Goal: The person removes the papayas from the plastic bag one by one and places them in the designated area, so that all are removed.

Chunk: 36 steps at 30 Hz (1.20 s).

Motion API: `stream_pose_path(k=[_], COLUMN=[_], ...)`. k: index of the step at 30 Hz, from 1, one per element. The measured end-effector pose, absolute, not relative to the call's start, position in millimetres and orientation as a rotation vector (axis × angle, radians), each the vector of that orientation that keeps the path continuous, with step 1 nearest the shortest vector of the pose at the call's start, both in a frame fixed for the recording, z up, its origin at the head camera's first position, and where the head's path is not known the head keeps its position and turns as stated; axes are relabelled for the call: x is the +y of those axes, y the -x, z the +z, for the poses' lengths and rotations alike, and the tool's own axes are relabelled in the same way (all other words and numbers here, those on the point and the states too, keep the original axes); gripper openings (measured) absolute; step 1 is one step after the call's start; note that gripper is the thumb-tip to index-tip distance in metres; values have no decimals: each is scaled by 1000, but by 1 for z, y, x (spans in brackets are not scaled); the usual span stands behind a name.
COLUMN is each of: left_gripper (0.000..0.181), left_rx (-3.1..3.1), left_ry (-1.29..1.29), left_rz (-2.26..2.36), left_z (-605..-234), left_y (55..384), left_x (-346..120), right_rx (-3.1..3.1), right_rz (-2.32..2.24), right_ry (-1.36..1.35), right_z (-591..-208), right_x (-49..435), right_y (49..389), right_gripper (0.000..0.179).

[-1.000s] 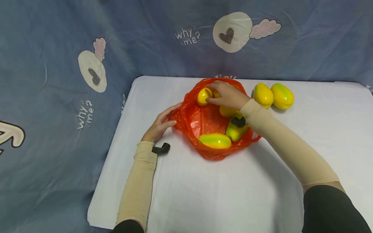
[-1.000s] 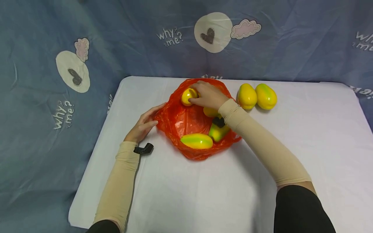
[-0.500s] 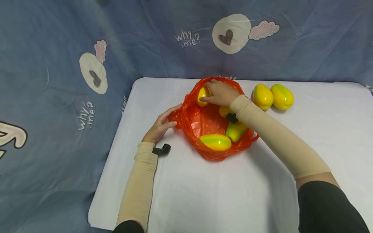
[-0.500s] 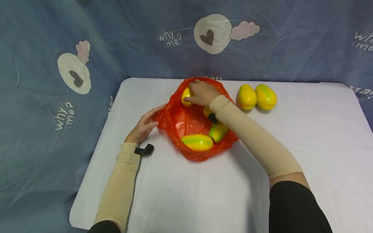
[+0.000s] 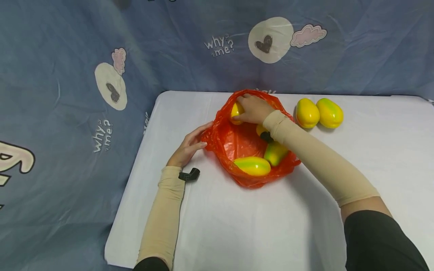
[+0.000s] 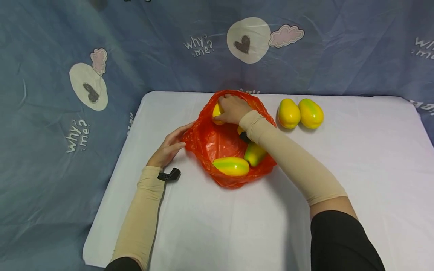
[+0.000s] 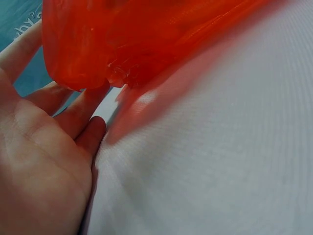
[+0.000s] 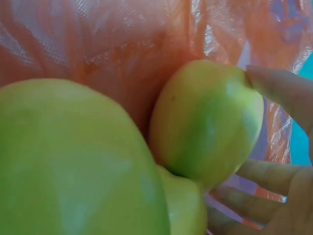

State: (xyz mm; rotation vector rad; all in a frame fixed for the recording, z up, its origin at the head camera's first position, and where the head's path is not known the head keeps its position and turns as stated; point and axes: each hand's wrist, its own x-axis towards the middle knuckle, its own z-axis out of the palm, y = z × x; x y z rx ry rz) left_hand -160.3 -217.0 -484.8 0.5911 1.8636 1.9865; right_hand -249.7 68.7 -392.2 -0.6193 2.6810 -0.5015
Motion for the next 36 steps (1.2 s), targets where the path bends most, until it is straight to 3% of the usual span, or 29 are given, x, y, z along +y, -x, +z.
stream_pose_path(k=[14,28,36], left_gripper=[66,66,66], left_rx=[1852,1865,1867], left_ry=[-608,-614,-618], left_rz=[2008,1993,1991], left_z=[-484,-485,-484], left_y=[161,161,161], left_x=[-217,-217,-217], right_rx=[2511,2519,2517], right_rz=[-600,-620,-596], right_ry=[677,776,786], right_z=[-383,-384,-389], right_x=[72,70,66], right_y=[240,233,230], right_gripper=[78,60,65])
